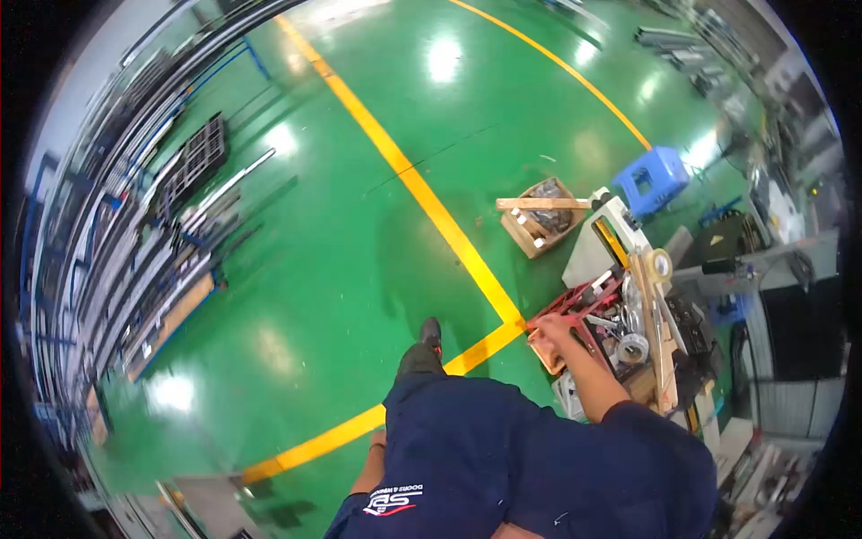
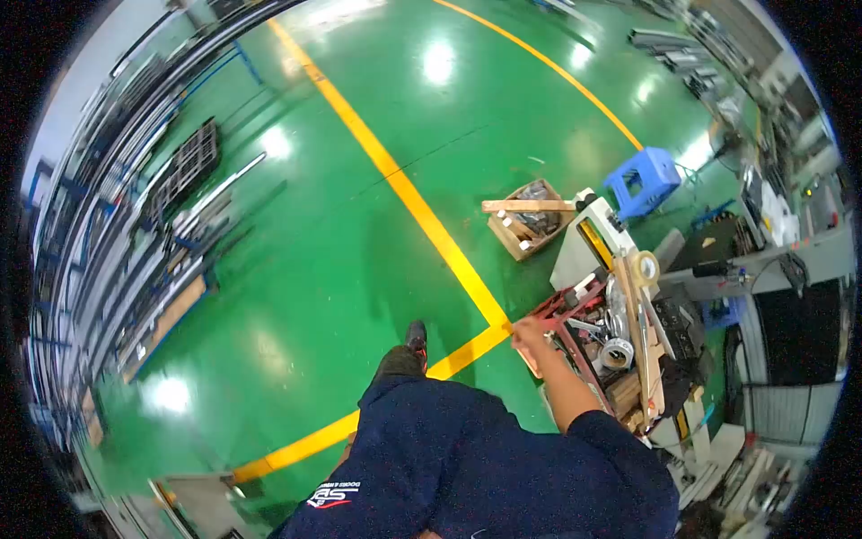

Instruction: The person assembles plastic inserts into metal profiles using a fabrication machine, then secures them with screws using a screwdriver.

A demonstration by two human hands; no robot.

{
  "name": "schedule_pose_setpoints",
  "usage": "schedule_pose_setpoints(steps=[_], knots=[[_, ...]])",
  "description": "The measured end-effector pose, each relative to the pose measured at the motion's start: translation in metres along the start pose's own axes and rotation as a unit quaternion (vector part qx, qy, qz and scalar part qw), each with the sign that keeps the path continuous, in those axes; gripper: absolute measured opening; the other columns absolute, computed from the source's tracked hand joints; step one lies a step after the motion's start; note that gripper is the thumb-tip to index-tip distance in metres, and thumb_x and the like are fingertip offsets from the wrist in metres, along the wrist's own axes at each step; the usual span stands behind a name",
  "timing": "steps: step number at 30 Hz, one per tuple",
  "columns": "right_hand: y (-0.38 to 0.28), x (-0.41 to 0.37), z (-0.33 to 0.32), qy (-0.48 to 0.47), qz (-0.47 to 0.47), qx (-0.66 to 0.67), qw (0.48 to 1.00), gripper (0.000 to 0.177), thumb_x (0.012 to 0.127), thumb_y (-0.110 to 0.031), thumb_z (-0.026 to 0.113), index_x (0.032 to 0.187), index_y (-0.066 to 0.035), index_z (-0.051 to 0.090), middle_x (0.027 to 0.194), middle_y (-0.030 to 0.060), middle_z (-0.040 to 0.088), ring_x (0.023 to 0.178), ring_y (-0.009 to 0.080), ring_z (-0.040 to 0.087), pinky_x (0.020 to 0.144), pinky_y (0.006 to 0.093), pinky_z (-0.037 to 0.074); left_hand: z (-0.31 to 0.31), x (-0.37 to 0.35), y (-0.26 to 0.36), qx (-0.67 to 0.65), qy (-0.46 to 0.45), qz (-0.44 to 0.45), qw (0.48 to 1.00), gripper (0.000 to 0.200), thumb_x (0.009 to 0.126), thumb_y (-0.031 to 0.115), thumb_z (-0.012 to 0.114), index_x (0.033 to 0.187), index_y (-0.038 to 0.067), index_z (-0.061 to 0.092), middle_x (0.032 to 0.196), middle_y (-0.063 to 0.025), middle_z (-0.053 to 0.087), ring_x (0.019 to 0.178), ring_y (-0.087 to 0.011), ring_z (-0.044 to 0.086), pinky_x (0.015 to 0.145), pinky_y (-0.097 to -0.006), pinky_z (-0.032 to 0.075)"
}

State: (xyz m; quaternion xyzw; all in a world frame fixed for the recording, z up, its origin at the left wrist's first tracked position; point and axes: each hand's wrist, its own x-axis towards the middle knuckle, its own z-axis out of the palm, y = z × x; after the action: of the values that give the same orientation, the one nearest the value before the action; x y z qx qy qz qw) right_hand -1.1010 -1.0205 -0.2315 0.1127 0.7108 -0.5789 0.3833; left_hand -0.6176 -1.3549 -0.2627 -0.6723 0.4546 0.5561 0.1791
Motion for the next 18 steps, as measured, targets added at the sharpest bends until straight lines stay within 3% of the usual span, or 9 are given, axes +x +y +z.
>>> schedule_pose_setpoints(steps=[1, 2, 5, 7, 9, 15, 17, 18], knots=[[-0.009, 0.007, 0.012, -0.019, 0.041, -0.028, 0.999, 0.019, 0.093, -0.024, 0.064, 0.098, -0.007, 0.058, 0.073, 0.0070, 0.058, 0.054, 0.0197, 0.057, 0.047, 0.0336, 0.049, -0.007, 0.010, 0.046, 0.000, -0.001, 0.006, 1.000, 0.035, 0.092, 0.030, 0.061, 0.111, 0.002, 0.059, 0.076, -0.0127, 0.062, 0.042, -0.0203, 0.048, 0.038, -0.0371, 0.040], [-0.015, 0.008, 0.019, -0.015, 0.119, -0.099, 0.988, 0.024, 0.092, -0.030, 0.066, 0.087, -0.006, 0.063, 0.078, 0.0079, 0.063, 0.062, 0.0191, 0.063, 0.052, 0.0343, 0.052, -0.014, 0.020, 0.095, -0.006, 0.001, 0.015, 1.000, 0.035, 0.092, 0.030, 0.061, 0.112, 0.002, 0.059, 0.076, -0.0126, 0.062, 0.042, -0.0199, 0.047, 0.038, -0.0366, 0.040], [-0.036, -0.002, 0.043, 0.046, 0.218, -0.085, 0.971, 0.027, 0.092, -0.034, 0.066, 0.091, -0.007, 0.066, 0.078, 0.0077, 0.062, 0.067, 0.0204, 0.064, 0.057, 0.0376, 0.054, -0.025, 0.054, 0.244, -0.020, 0.010, 0.057, 0.998, 0.036, 0.091, 0.030, 0.062, 0.113, 0.002, 0.058, 0.075, -0.0121, 0.061, 0.041, -0.0189, 0.046, 0.037, -0.0354, 0.039], [-0.014, 0.026, 0.047, 0.045, 0.304, -0.098, 0.947, 0.040, 0.094, -0.044, 0.064, 0.119, -0.012, 0.062, 0.095, 0.0115, 0.069, 0.079, 0.0253, 0.066, 0.068, 0.0461, 0.054, -0.026, 0.079, 0.350, -0.006, 0.018, 0.099, 0.995, 0.034, 0.092, 0.030, 0.062, 0.112, 0.002, 0.058, 0.075, -0.0115, 0.060, 0.041, -0.0175, 0.045, 0.036, -0.0341, 0.037], [-0.014, 0.048, 0.053, 0.038, 0.354, -0.052, 0.933, 0.043, 0.094, -0.046, 0.062, 0.121, -0.013, 0.062, 0.099, 0.0118, 0.068, 0.084, 0.0260, 0.065, 0.072, 0.0477, 0.053, -0.019, 0.108, 0.452, 0.017, 0.021, 0.146, 0.989, 0.032, 0.092, 0.029, 0.061, 0.108, 0.002, 0.057, 0.075, -0.0106, 0.059, 0.040, -0.0155, 0.043, 0.035, -0.0322, 0.035], [-0.140, 0.179, 0.051, -0.003, 0.335, 0.235, 0.912, 0.051, 0.095, -0.052, 0.059, 0.127, -0.013, 0.061, 0.111, 0.0128, 0.068, 0.101, 0.0280, 0.063, 0.086, 0.0525, 0.051, 0.074, 0.140, 0.718, -0.033, 0.015, 0.218, 0.975, 0.031, 0.094, 0.030, 0.063, 0.105, 0.002, 0.056, 0.076, -0.0093, 0.057, 0.040, -0.0137, 0.038, 0.036, -0.0309, 0.034], [-0.211, 0.231, 0.043, -0.010, 0.311, 0.314, 0.897, 0.054, 0.095, -0.054, 0.057, 0.129, -0.013, 0.061, 0.115, 0.0131, 0.067, 0.107, 0.0286, 0.063, 0.091, 0.0540, 0.050, 0.121, 0.162, 0.773, -0.040, -0.010, 0.227, 0.973, 0.031, 0.095, 0.032, 0.063, 0.103, 0.003, 0.055, 0.074, -0.0098, 0.057, 0.039, -0.0152, 0.038, 0.036, -0.0315, 0.035], [-0.245, 0.260, 0.032, -0.020, 0.303, 0.330, 0.894, 0.055, 0.095, -0.056, 0.057, 0.130, -0.013, 0.061, 0.117, 0.0133, 0.067, 0.110, 0.0289, 0.063, 0.093, 0.0548, 0.050, 0.141, 0.181, 0.792, 0.016, -0.019, 0.226, 0.974, 0.031, 0.095, 0.032, 0.063, 0.100, 0.002, 0.055, 0.072, -0.0105, 0.057, 0.039, -0.0167, 0.039, 0.036, -0.0328, 0.035]])
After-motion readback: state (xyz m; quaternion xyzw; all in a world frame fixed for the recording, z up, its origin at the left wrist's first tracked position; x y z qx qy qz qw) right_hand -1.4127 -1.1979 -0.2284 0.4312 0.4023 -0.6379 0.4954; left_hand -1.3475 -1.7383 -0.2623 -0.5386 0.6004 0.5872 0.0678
